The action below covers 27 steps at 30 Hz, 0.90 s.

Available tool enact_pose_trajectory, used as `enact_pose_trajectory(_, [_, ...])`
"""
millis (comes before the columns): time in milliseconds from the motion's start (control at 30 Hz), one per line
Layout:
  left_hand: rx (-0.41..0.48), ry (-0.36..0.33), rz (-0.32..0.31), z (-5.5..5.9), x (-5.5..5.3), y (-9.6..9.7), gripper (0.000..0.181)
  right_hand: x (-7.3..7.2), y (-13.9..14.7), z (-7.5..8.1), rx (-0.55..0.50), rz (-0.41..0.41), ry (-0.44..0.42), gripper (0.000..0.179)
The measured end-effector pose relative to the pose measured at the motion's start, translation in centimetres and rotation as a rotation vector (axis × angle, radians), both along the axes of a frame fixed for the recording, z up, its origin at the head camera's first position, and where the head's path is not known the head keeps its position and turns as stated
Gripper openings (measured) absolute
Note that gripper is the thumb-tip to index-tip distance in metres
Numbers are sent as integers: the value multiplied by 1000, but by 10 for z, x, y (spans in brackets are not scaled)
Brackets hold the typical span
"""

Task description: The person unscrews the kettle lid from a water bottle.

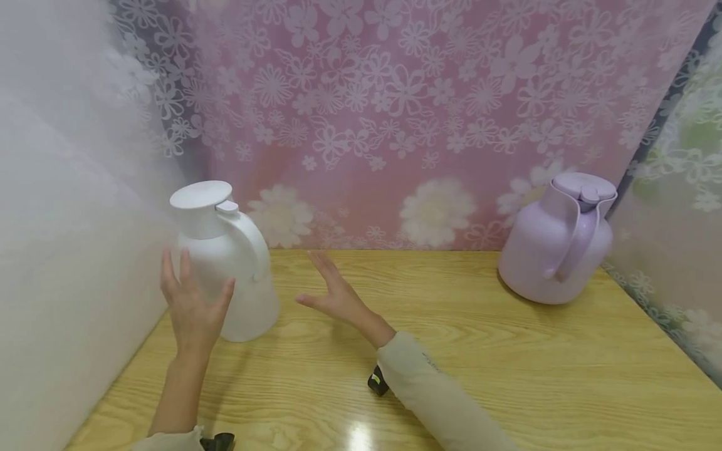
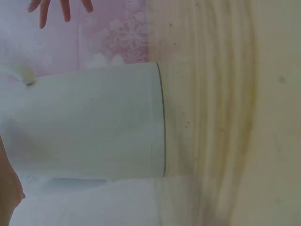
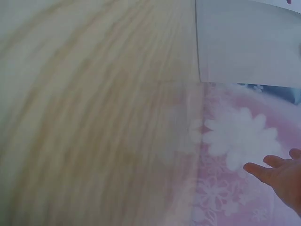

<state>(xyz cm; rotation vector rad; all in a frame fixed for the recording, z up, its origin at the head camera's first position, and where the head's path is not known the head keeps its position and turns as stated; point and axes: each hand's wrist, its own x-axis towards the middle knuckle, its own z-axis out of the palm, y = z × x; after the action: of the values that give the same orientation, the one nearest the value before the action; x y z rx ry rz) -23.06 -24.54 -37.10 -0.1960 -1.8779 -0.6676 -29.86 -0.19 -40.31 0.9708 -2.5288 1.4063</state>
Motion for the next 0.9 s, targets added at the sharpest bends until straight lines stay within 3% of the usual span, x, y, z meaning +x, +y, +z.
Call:
enact_pose_trajectory(267, [64, -70, -75, -12, -3, -6, 90, -2, -32, -12, -104, 85, -97, 74])
enact_pose_trajectory(567, [119, -60, -221, -26, -14, -13, 98, -2, -61, -19, -283, 124, -242, 66])
enact_pose_trajectory(733, [141, -77, -250, -40, -18, -17, 104, -4, -75, -23, -345, 150, -253, 67])
enact_pose_trajectory(900, [185, -141, -273, -53, -24, -21, 109, -5, -82, -22, -363, 127, -296, 68])
